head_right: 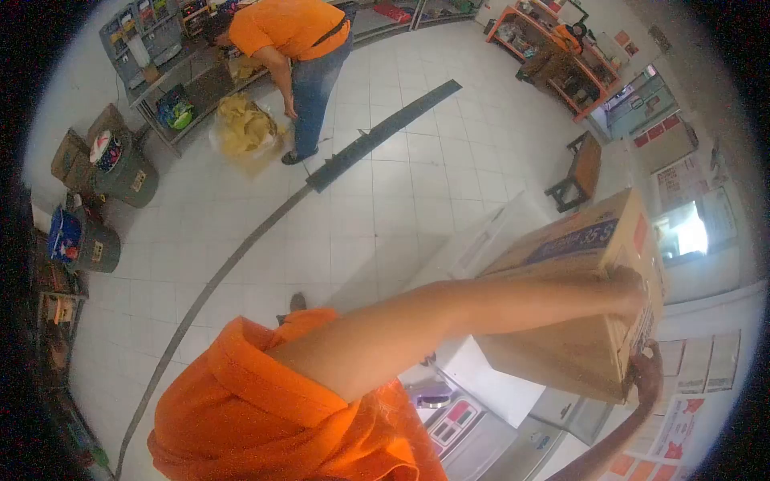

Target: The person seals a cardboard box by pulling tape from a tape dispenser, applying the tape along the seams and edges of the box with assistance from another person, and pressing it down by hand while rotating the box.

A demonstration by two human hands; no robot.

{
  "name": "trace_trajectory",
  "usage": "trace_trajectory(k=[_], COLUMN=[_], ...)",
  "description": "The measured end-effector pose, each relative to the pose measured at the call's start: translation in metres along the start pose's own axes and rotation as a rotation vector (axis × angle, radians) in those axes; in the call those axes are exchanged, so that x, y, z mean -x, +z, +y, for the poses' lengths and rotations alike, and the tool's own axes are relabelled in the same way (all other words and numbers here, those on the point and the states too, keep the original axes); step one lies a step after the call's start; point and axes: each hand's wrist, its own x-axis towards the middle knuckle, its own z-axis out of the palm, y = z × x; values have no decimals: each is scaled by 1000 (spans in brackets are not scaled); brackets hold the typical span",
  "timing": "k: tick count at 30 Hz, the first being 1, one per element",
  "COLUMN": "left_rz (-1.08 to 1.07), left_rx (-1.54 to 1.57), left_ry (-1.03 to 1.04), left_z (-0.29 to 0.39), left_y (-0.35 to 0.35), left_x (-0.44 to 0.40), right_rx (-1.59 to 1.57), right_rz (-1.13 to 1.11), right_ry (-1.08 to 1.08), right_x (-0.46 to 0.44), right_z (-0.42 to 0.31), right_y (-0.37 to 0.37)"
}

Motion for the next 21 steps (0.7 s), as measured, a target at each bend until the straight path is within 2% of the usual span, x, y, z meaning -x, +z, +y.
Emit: trace_trajectory(k=[2,4,5,8,9,11,12,13,14,15,18,21], left_rz=[27,100,118,34,31,24,22,19,18,18,12,27], left_rx=[35,-31,-57,-59,-44,-27,-26,-22,-31,-33,-39,-20], left_ry=[-20,-84,-92,13,3,4,10,20,29,37,48,48], left_z=[0,12,14,13,12,14,16,15,13,9,-2,-6], left_y=[11,-4,-4,37,31,29,29,32,30,27,20,15], left_x=[-9,23,21,-49,-41,-28,-24,-26,-25,-24,-21,-15], right_rx=[19,66,-19,276,345,204,207,314,358,300,349,283], right_rz=[-8,-18,50,136,169,210,157,225,243,172,183,86], right_ry=[-89,-211,-104,-122,-155,59,61,-18,62,138,-32,96], right_x=[-9,-19,-8,-41,-38,-6,-15,-10,7,2,-6,23], right_z=[24,46,22,46,39,0,10,3,-21,-24,2,-23], right_y=[-13,-22,-4,-8,6,30,20,28,34,32,18,19])
